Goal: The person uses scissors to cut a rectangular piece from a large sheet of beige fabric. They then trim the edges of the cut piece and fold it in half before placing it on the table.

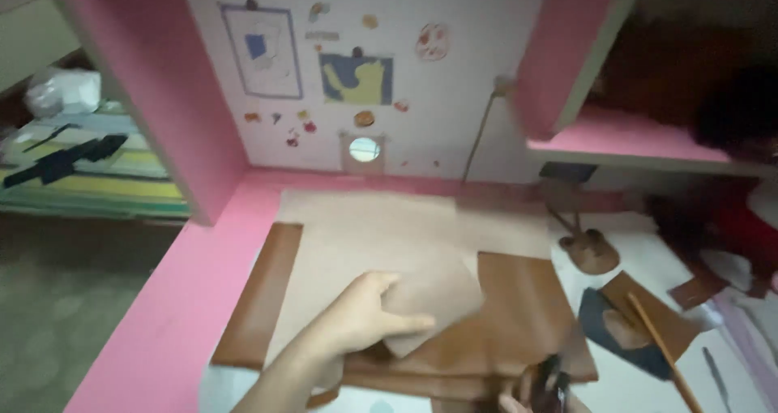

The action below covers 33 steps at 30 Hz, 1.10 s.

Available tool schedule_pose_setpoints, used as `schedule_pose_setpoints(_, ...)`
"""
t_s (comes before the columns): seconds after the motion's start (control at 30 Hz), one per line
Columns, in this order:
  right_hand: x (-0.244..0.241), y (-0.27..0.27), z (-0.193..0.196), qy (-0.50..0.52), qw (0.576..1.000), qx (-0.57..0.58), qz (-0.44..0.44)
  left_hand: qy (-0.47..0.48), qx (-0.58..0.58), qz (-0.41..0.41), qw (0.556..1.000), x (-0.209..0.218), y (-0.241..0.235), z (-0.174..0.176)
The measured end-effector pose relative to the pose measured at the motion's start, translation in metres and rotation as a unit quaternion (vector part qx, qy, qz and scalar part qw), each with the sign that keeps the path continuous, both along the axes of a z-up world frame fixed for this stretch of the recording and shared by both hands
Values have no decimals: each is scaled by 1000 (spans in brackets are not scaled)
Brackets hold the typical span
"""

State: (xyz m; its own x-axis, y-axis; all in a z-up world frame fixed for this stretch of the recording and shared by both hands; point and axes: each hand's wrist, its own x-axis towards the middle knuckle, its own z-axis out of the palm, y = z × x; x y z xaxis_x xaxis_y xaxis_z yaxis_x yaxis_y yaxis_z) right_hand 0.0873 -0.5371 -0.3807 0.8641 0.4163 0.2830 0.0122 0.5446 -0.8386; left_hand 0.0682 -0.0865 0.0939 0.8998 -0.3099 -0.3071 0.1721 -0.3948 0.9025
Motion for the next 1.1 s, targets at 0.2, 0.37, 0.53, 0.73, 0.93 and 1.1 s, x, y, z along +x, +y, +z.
schedule_pose_setpoints(0.2,12,175,320,78,965,-72,-239,77,-322,114,937,32,-53,-29)
schedule_pose_setpoints(0.37,48,200,397,154,940,-126,-278,12,-243,93,965,77,-38,-66)
schedule_pose_setpoints(0.53,94,190,365,154,955,-90,-237,109,-272,147,945,85,-35,-68)
schedule_pose_setpoints(0.73,89,177,378,221,953,-91,-187,106,-335,207,913,88,-34,-92)
schedule_pose_setpoints(0.93,84,191,400,269,924,-197,-186,104,-327,232,910,87,-34,-74)
schedule_pose_setpoints(1.1,83,189,390,269,935,-177,-146,114,-324,256,904,86,-34,-66)
